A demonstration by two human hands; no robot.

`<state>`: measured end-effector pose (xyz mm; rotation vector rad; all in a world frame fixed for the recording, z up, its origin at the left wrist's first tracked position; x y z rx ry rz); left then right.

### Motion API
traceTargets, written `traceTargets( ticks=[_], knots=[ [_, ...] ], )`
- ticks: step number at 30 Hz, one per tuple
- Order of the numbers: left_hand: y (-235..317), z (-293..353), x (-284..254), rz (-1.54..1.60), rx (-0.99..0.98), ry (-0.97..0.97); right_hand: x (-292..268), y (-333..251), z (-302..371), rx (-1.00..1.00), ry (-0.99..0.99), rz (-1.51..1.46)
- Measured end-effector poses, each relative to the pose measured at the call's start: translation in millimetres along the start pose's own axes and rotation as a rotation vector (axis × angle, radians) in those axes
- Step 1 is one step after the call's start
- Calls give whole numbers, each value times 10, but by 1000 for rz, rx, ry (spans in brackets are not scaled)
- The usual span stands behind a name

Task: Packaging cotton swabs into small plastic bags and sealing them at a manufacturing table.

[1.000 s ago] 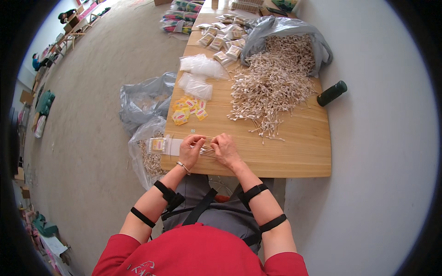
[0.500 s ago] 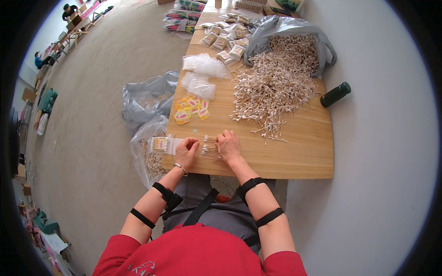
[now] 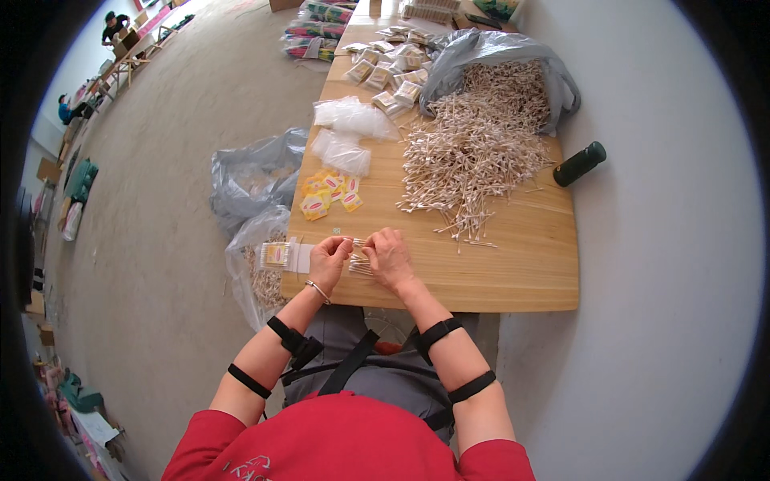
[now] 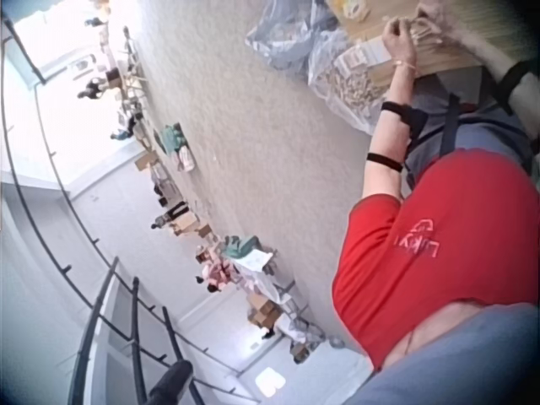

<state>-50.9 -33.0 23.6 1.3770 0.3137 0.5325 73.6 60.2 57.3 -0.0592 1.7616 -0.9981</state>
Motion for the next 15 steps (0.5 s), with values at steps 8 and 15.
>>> traceTargets(
  ticks=[8,15],
  knots=[
    [155,97,48,116,27,-51,-22,-28,76,94,-122,-242],
    [154,316,-261,122,-52,4,-6,64,98,140,-131,-432]
  ],
)
Point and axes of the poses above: each hand's wrist, its own z-axis away from the middle knuckle, its own x-axis out of the palm, y = z × x, the point moved 1 cm from there along -z, towards the middle knuckle, and after that the axes turned 8 degrees about -y, right-handed, at the moved point
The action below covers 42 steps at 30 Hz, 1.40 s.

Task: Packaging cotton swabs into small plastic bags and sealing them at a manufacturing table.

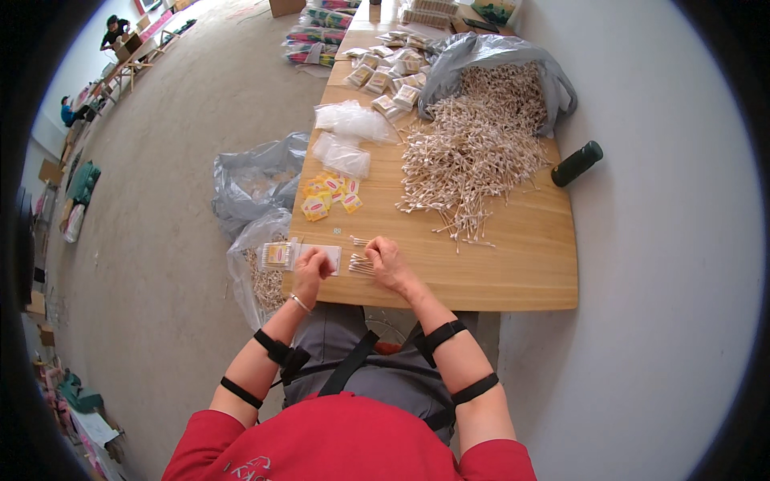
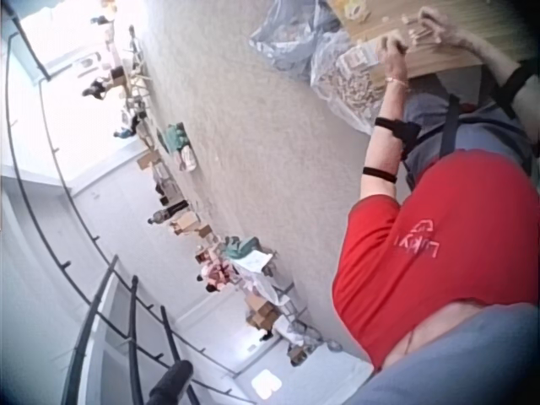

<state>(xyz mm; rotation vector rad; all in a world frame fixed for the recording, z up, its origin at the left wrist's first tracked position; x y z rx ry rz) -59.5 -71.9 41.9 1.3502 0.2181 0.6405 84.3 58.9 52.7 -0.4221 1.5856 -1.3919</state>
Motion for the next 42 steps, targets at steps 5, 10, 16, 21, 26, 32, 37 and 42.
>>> traceTargets(
  ticks=[5,10,16,21,26,32,37,42],
  knots=[
    [-211,457,-912,-304,34,205,-162,138,-5,-82,95,439],
    [-600,1099,-1969,-481,-218,485,-86,107,-50,-56,44,692],
    [-946,1557,-2530,-1365,-106,736,48,70,-83,-102,244,699],
    [-860,1425,-2514,-1254,-34,333,149,49,65,-186,153,695],
    [5,845,-1292,-785,157,306,140,151,54,-147,201,683],
    [182,114,-40,-1008,527,-150,86,189,-10,-66,352,686],
    [-97,-286,404,-1164,658,-273,-108,250,122,11,472,612],
    [-191,-510,462,-1046,599,-291,-628,600,454,425,821,664]
  ],
)
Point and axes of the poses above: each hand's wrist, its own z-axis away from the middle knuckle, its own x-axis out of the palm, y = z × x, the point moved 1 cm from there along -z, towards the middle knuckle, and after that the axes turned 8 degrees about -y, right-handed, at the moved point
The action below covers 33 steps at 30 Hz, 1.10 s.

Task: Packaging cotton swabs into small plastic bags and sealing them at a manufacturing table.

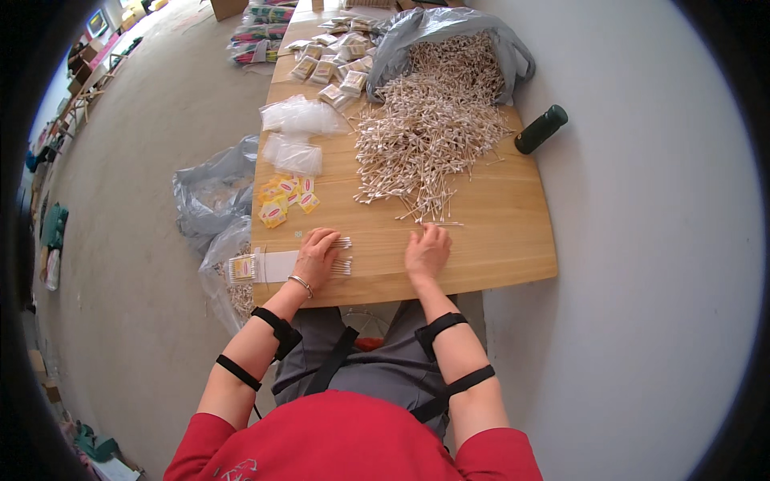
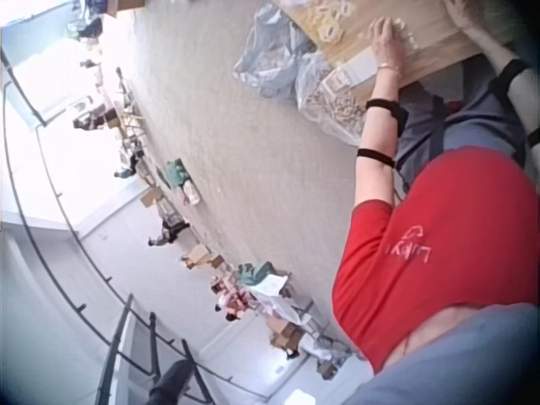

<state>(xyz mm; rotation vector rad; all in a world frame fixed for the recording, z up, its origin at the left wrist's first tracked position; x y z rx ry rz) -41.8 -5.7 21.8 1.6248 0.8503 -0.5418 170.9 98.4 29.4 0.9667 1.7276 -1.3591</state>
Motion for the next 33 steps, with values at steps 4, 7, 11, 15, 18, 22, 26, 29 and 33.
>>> traceTargets(
  ticks=[4,7,11,15,18,22,26,29,33],
  knots=[
    [-49,24,51,77,14,9,19,236,-126,74,-80,-18],
    [-50,76,55,78,78,48,103,150,-93,44,-95,-25],
    [-71,126,49,86,84,59,198,-34,25,-67,-113,-34],
    [-40,142,8,131,52,46,246,-268,72,-226,-222,3],
    [8,139,8,182,-39,112,327,-426,46,-373,-275,1],
    [12,139,4,105,-30,130,363,-626,92,-563,-379,-94],
    [50,136,65,-79,4,67,310,-554,103,-598,-361,-195],
    [40,141,88,-84,-3,73,158,-348,113,-537,-293,-259],
    [-61,181,119,-77,-14,94,-120,-198,465,-728,-427,74]
  ],
)
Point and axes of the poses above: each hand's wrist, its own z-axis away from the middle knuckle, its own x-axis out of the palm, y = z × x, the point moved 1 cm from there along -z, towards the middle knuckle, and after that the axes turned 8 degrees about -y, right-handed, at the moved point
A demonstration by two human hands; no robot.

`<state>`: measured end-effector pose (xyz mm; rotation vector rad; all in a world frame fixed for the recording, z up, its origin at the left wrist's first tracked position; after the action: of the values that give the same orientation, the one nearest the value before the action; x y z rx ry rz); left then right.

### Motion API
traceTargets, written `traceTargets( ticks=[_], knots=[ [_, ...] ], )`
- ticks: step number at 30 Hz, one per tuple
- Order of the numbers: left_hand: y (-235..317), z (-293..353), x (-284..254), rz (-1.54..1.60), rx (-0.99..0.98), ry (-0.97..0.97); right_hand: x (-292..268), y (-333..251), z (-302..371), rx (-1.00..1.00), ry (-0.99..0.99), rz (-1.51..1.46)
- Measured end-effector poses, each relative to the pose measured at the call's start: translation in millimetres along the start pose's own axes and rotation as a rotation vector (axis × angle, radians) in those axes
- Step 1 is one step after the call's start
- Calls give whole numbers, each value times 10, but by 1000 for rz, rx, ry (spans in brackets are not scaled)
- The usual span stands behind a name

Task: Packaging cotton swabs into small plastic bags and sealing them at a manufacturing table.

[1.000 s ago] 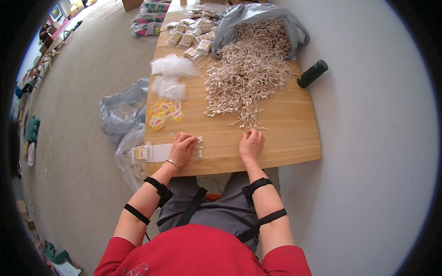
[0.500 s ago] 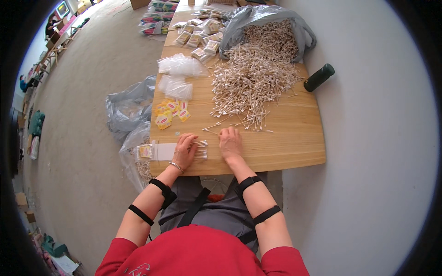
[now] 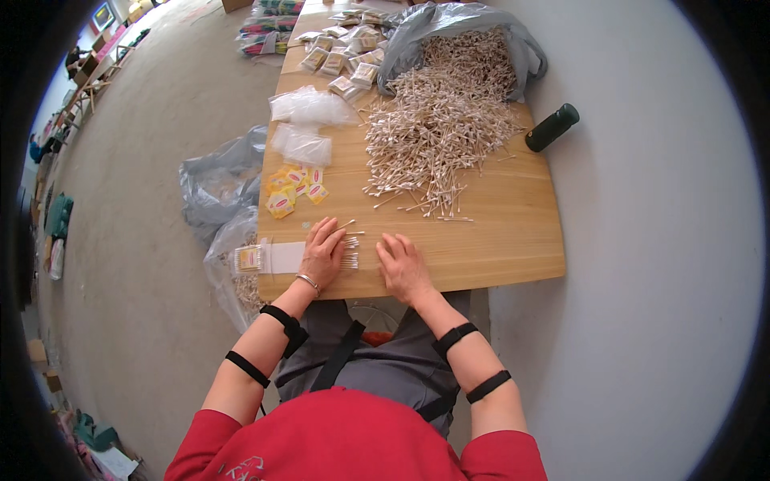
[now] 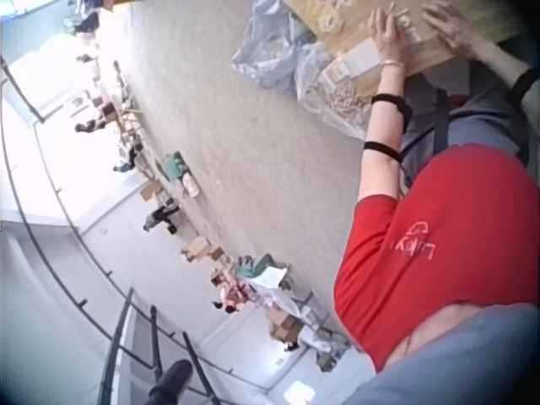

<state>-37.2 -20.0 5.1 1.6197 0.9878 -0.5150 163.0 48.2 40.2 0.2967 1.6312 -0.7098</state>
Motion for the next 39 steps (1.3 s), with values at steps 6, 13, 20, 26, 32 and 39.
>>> traceTargets(
  ticks=[6,13,20,26,32,39],
  knots=[
    [13,-51,37,-13,-9,13,-66,-69,413,-161,-323,144],
    [-36,-20,16,130,-80,57,-114,-115,-88,-351,-199,-382],
    [-18,-27,30,102,-24,87,127,-160,-936,-43,57,-300],
    [-8,-47,28,136,-22,106,270,-91,-1113,15,-7,-82],
    [-7,-22,-36,187,-59,121,179,124,-831,184,269,-76],
    [-103,10,-57,819,-392,286,303,-189,-556,117,319,-422]
  ],
)
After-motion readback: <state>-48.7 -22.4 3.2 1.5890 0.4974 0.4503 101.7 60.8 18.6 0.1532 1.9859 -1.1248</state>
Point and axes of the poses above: each hand's wrist, its own z-axis away from the middle knuckle, its own x-axis out of the palm, y = z × x, the point moved 1 cm from there along -z, towards the middle knuckle, and after that the axes turned 8 degrees about -y, right-handed, at the moved point
